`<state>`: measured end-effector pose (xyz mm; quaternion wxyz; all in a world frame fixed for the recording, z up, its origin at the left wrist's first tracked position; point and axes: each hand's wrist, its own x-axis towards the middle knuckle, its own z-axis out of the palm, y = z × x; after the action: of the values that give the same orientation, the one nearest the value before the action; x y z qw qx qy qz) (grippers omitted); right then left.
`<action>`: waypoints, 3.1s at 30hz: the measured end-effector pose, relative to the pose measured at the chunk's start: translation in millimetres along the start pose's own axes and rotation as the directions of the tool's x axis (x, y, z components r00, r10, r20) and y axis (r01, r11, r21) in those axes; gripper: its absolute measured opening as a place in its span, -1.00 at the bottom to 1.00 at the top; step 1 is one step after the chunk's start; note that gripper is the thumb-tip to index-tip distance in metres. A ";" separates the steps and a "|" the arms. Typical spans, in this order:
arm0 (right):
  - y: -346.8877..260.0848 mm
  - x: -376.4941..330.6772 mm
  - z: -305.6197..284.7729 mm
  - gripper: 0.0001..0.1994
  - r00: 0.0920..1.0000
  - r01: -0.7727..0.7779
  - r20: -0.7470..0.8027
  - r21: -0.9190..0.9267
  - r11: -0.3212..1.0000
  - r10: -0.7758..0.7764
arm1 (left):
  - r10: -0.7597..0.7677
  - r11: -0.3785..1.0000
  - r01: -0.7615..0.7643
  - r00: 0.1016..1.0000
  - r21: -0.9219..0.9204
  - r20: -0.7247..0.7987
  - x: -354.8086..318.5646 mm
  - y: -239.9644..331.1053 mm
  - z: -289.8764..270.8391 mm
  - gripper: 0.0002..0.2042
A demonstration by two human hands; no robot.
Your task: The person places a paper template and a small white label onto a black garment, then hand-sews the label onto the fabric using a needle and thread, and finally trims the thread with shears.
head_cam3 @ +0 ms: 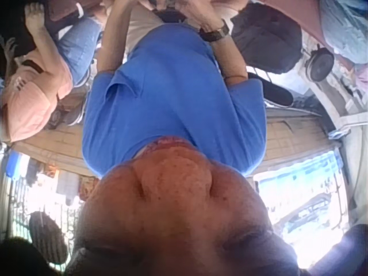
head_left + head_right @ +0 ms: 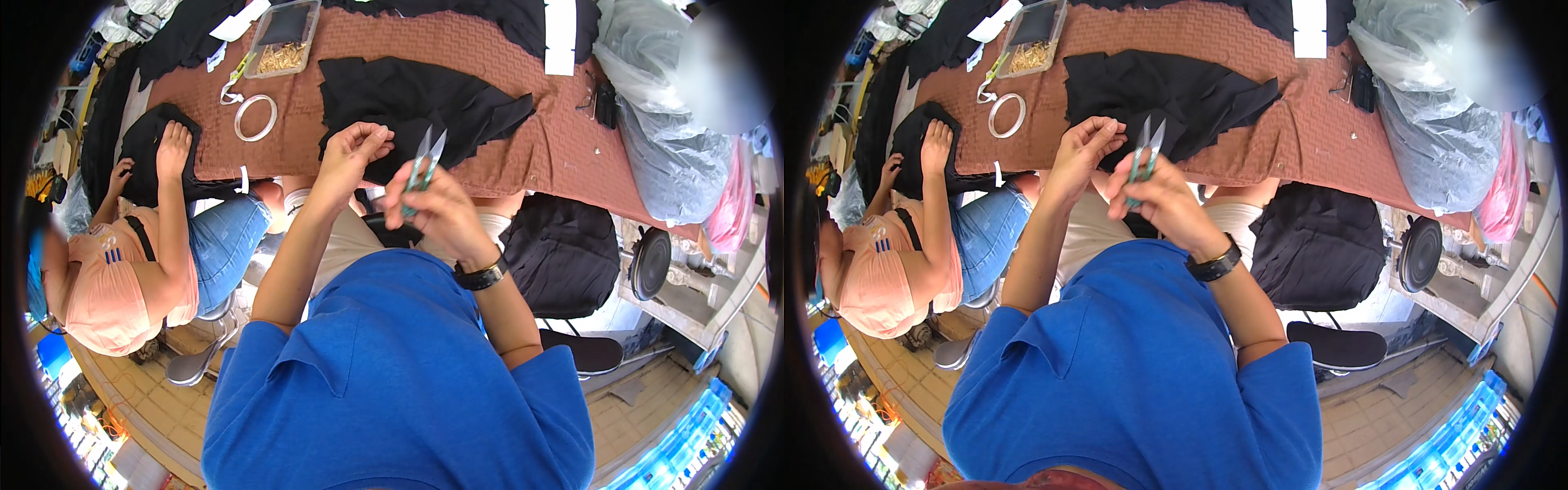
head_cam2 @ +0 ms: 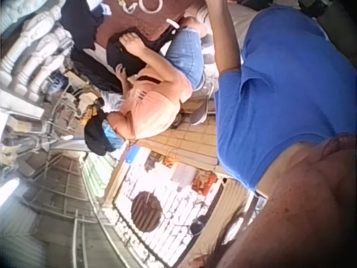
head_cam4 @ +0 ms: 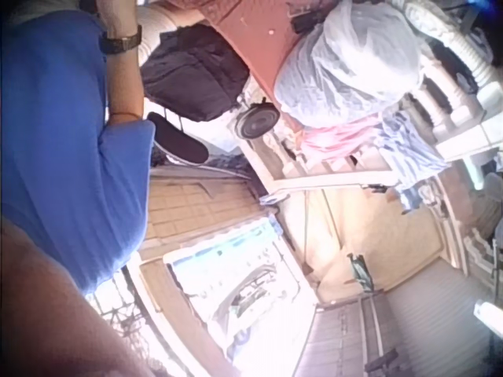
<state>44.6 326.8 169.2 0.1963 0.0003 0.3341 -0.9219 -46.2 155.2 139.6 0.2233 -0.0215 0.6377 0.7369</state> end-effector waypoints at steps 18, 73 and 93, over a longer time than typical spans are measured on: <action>57.6 32.5 3.6 -0.51 0.940 -0.031 -0.340 -0.098 0.995 -0.004 | -0.029 0.999 0.029 0.999 0.021 -0.017 -7.6 5.0 7.3 -0.78; 48.4 41.7 -5.6 -0.58 0.948 0.088 -0.311 0.049 0.995 -0.069 | -0.092 0.990 0.100 0.992 -0.103 0.082 -12.1 8.8 21.5 -0.74; -83.2 2.5 -151.1 -0.57 0.387 -0.602 -0.082 -0.777 -0.184 -0.918 | 0.259 0.948 -0.262 0.965 0.183 0.040 -9.0 27.8 7.9 -0.86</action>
<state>-7.6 477.3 102.8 -0.2884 0.2581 0.9108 -0.1441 -46.0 157.6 169.7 0.1303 0.0897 0.6994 0.6970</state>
